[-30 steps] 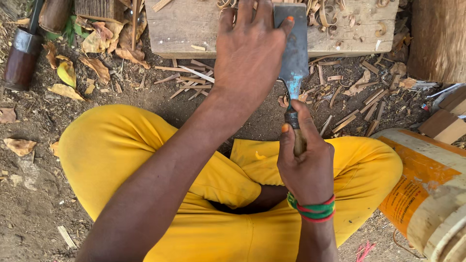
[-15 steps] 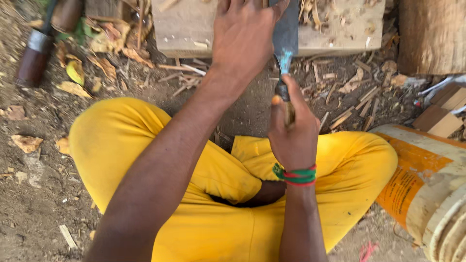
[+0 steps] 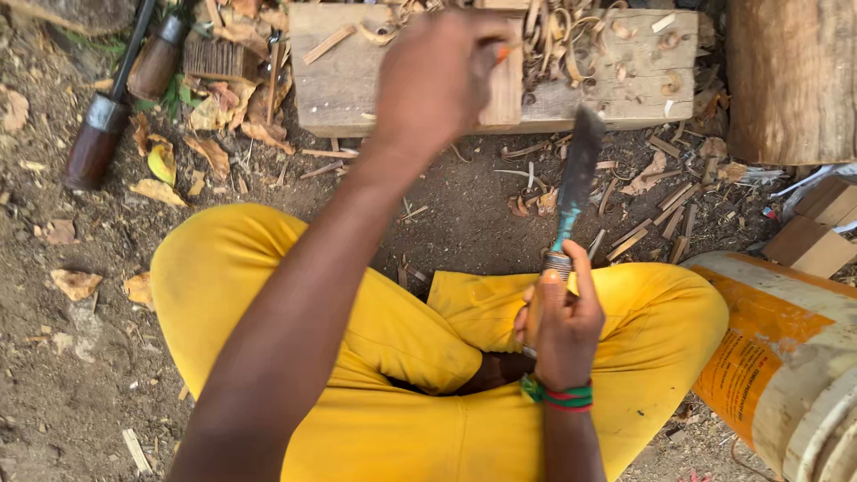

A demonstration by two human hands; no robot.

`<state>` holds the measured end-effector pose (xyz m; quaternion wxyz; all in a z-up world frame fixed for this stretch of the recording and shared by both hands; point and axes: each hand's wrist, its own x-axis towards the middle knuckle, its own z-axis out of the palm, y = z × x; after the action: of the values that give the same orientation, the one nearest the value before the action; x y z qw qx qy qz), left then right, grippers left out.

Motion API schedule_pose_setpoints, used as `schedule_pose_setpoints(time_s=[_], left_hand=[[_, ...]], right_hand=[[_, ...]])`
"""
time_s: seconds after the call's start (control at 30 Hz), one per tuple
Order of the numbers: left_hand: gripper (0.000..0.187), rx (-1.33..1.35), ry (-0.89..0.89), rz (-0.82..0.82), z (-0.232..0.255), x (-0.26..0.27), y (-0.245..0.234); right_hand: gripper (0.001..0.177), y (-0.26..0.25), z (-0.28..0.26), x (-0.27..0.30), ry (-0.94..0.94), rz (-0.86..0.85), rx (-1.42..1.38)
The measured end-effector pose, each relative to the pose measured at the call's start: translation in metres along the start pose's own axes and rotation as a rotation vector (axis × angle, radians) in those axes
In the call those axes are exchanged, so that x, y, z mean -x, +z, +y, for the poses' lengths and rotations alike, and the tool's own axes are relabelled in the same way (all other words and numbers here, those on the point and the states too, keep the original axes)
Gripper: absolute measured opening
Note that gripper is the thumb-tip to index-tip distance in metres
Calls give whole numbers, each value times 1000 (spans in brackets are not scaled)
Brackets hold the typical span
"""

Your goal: The person carves a small piece of wood using a chisel while sitting on the ground.

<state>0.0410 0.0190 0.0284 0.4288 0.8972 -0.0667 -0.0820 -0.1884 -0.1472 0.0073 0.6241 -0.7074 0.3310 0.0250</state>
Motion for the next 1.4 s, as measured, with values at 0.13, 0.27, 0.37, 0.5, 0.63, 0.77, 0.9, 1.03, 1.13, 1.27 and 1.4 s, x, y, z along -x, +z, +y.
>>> schedule_pose_setpoints(time_s=[0.13,0.27,0.37,0.5,0.63,0.77,0.9,1.03,1.13,1.27,1.4], left_hand=[[29,-85,-154,-228,4,15,-40],[40,-271,-213,-283,-1,28,-55],[39,-426,-163,-286,-3,31,-56],[20,-510,-256,-241,-11,24,-60],[23,-376,31,86,-24,21,-45],[26,-359,111,94,-26,18,-31],[27,-204,281,122,-22,19,-22],[30,-261,92,-45,-12,17,-25],[30,-304,172,-5,-9,25,-20],[26,-196,502,94,-3,36,10],[23,-178,729,75,10,59,46]], right_hand=[[48,3,-3,0,-37,-38,44],[49,1,0,1,-52,-65,24],[50,-2,2,0,-72,-86,22],[52,-3,6,0,-84,-70,50],[53,-3,4,4,-102,-65,86],[61,1,1,1,-119,-63,77],[67,-13,8,-3,-18,-121,-196],[58,-60,19,8,14,-219,-549],[55,-101,23,30,-239,-107,-501],[37,-162,18,36,-278,6,-224],[33,-173,36,38,-121,179,-9]])
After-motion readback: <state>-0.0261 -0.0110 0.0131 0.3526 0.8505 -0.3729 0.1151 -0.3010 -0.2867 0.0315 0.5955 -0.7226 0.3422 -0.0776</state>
